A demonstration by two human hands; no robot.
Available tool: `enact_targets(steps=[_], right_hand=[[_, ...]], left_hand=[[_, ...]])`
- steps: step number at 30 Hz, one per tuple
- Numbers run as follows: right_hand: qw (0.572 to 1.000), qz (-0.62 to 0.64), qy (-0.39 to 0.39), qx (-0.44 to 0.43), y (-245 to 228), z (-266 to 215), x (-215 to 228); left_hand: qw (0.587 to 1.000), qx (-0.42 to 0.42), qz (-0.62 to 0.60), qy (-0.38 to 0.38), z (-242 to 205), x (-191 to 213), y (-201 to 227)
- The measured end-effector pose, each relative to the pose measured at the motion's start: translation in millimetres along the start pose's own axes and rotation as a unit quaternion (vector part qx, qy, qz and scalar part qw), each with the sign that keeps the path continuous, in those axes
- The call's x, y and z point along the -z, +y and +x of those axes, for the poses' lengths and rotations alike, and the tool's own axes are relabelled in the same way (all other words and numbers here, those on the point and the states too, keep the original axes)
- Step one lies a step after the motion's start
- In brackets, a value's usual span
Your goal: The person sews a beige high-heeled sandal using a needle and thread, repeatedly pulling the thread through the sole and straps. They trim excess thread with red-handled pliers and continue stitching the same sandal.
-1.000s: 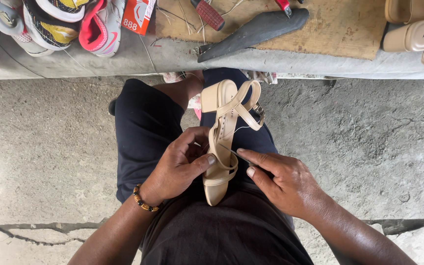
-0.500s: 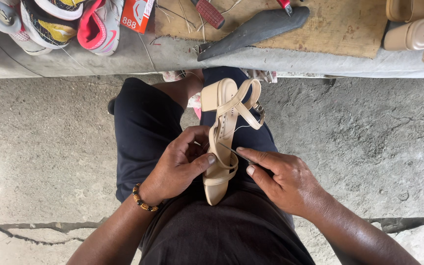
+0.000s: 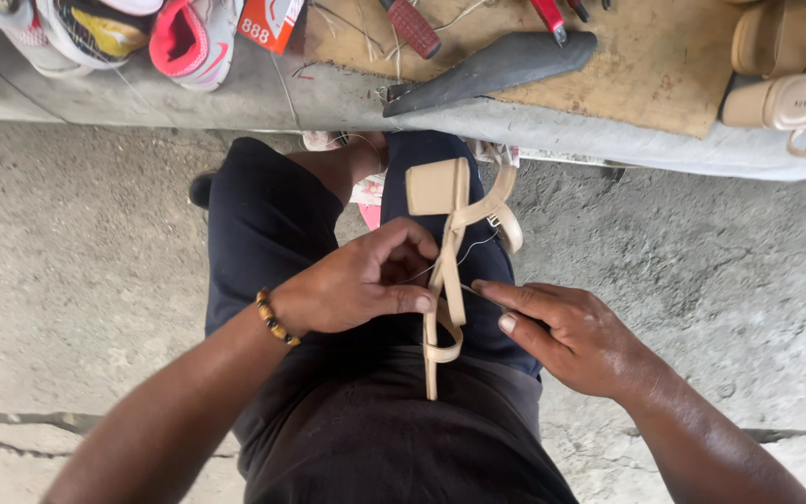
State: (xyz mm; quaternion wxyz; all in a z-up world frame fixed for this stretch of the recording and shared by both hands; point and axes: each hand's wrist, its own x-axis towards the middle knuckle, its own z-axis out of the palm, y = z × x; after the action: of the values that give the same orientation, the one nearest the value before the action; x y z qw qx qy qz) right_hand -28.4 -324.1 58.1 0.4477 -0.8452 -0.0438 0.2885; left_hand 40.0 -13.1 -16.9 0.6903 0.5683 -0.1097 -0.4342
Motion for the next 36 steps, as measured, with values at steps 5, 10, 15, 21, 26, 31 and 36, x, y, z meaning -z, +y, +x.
enact_targets(steps=[5,10,15,21,26,31,36], right_hand=[[0.997,-0.018,-0.036,0.073,36,-2,12],[0.986,-0.11,-0.059,0.112,51,0,19],[0.989,-0.088,-0.083,0.088,76,-8,18],[0.983,-0.059,-0.064,0.162,71,3,14],[0.982,-0.074,-0.075,0.156,67,6,15],[0.979,-0.101,-0.081,0.156,68,7,18],[0.97,-0.156,-0.113,0.146,59,17,20]], left_hand=[[0.989,0.045,0.114,-0.082,30,1,14],[0.966,0.099,0.153,-0.184,53,9,31],[0.948,0.114,0.222,-0.198,58,2,42],[0.944,0.113,0.218,-0.222,63,0,39],[0.95,0.102,0.196,-0.221,66,2,33],[0.954,0.105,0.175,-0.222,64,3,33],[0.955,0.079,0.188,-0.215,63,4,30]])
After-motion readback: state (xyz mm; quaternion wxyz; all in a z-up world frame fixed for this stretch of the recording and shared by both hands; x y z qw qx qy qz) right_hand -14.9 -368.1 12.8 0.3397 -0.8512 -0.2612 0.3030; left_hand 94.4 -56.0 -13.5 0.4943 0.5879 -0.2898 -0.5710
